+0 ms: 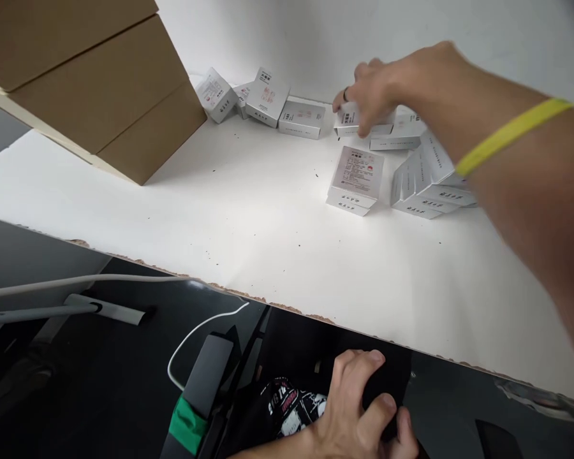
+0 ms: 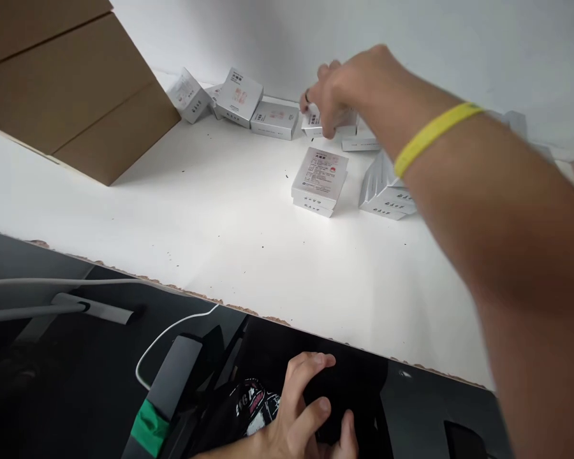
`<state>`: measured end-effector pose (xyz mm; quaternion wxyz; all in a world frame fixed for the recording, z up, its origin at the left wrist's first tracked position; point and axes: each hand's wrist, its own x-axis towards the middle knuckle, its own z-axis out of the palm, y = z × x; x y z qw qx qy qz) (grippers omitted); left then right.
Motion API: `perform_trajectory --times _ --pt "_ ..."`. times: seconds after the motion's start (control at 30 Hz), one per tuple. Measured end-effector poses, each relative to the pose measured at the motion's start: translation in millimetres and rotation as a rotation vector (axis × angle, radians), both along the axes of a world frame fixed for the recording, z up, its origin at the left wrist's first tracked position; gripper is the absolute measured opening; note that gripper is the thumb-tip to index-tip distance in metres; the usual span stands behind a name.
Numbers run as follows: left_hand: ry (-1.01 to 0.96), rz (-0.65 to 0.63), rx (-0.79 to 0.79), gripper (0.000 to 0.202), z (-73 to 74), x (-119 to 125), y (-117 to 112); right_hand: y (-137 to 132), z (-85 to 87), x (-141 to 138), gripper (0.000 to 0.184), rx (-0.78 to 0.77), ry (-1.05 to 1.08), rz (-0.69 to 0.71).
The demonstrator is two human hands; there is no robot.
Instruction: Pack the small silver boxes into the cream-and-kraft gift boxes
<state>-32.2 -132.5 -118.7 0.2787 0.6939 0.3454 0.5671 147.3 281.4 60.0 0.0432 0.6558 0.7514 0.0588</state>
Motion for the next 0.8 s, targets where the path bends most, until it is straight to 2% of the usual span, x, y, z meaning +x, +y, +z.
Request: perform_trajectory --times 0.07,0.1,0.17,0.2,0.27,0.33,0.4,0.43,0.5,0.57,0.67,0.8 --pt "0.000 -0.026 0.002 0.063 -8.6 0.1 3.5 -26.3 25.5 8.1 0.084 -0.082 -0.180 0.023" --pt "0.010 -0.032 0.019 0.061 -13.2 0.5 5.2 -45.8 36.7 13.8 0.084 -0.075 -0.241 0.052" --pt "0.035 -0.055 0.064 0.057 -20.2 2.5 8.7 -97.2 49.7 28.6 0.090 0.009 -0.243 0.102" --pt "0.032 -0.078 0.082 0.055 -21.3 4.1 10.1 -127.7 50.3 37.5 0.094 0.033 -0.243 0.122" --pt "-0.011 -0.141 0.087 0.053 -17.5 8.0 11.6 -192.7 40.8 57.0 0.096 0.036 -0.148 0.225" --pt "-0.053 -0.191 0.037 0.053 -7.8 11.9 10.9 -254.7 23.3 76.1 0.069 -0.027 0.012 0.429" --pt "-0.059 -0.239 -0.032 0.051 1.8 14.6 8.8 -305.1 5.3 93.0 0.053 -0.038 0.093 0.452" --pt "-0.047 -0.272 -0.057 0.049 4.9 15.3 7.6 -324.4 -2.6 100.6 0.051 -0.029 0.109 0.415" --pt "-0.019 -0.346 -0.076 0.046 5.8 15.7 5.3 -351.4 -15.4 114.4 0.051 -0.010 0.115 0.310" --pt "-0.003 -0.381 -0.070 0.043 1.3 16.0 3.4 -365.9 -25.0 126.2 0.051 -0.020 0.119 0.221" --pt "0.019 -0.405 -0.047 0.037 -7.1 17.2 1.8 -373.9 -35.9 139.0 0.047 -0.020 0.114 0.165" --pt "0.078 -0.422 -0.072 0.035 -12.0 19.4 0.2 -376.4 -48.5 150.8 0.039 -0.015 0.102 0.169"
